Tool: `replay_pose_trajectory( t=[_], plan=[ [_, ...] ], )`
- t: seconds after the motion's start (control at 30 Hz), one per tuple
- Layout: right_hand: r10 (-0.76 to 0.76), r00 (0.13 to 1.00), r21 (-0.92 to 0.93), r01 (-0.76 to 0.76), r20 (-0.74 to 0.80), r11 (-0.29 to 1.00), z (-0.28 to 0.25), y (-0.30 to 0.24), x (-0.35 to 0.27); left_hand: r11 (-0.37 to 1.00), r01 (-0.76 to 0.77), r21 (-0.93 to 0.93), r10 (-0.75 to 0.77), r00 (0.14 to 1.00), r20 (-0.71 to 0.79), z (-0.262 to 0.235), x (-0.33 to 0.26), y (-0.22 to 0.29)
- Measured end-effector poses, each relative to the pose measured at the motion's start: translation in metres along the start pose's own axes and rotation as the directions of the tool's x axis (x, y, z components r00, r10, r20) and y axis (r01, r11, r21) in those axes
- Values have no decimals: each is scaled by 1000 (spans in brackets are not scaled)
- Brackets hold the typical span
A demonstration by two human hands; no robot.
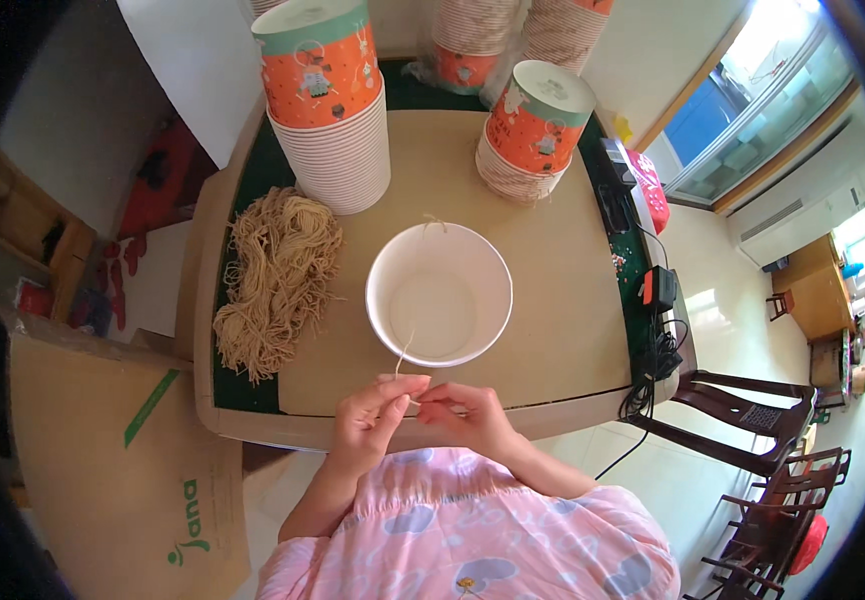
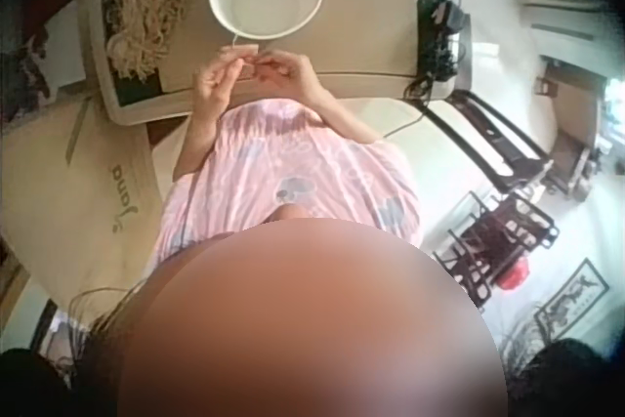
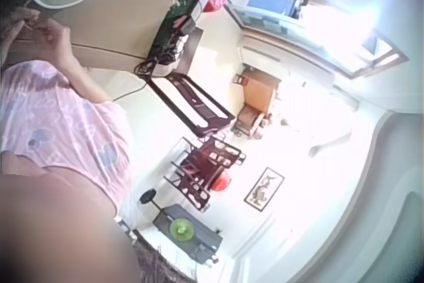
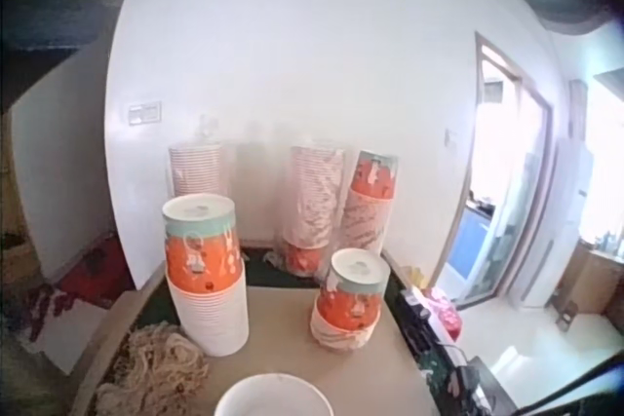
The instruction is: Secure paper cups in stacks using rubber bands.
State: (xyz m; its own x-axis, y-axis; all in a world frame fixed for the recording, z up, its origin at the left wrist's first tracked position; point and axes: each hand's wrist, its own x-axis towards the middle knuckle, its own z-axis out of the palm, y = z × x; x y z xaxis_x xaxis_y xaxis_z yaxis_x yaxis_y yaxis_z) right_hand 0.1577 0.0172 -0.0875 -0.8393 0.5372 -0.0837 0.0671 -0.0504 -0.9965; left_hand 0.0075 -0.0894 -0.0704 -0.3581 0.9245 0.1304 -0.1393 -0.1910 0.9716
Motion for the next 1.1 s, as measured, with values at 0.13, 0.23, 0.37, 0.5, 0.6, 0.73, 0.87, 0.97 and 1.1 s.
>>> replay_pose_trajectory(
  t=[0.13, 0.23, 0.37, 0.5, 0.6, 0.73, 0.87, 0.97, 1.1],
  plan=[
    [80, 991, 8, -79, -108, 997, -12, 3, -13, 995, -14, 97, 16, 1000, -24, 1, 0, 3],
    [77, 996, 40, -78, 34, 996, -8, -6, -17, 989, -36, 147, 29, 998, 53, 12, 3, 9],
    [108, 992, 170, -116, 58, 979, -2, -8, -14, 980, -72, 187, 51, 992, 118, 14, 5, 12],
    [37, 971, 231, 19, -238, 973, -14, 7, -15, 935, -148, 324, 123, 988, 96, 5, 1, 14],
    [-229, 900, 10, 250, -372, 968, -18, -10, -14, 911, -82, 405, 66, 996, 54, 0, -3, 10],
    [-343, 807, 124, 450, -481, 885, -15, -22, -10, 867, -51, 496, 69, 997, -19, 2, -3, 3],
    [-229, 855, 445, 450, -466, 774, -13, -32, -9, 806, 88, 586, -105, 994, -4, 6, 5, 15],
    [-274, 947, 504, 322, -169, 801, -14, -42, -14, 398, -244, 884, 234, 959, 159, 10, 20, 28],
    [-301, 927, 356, 210, 223, 910, -5, -54, -25, 71, -470, 880, 331, 843, 424, 15, 62, 28]
  ],
)
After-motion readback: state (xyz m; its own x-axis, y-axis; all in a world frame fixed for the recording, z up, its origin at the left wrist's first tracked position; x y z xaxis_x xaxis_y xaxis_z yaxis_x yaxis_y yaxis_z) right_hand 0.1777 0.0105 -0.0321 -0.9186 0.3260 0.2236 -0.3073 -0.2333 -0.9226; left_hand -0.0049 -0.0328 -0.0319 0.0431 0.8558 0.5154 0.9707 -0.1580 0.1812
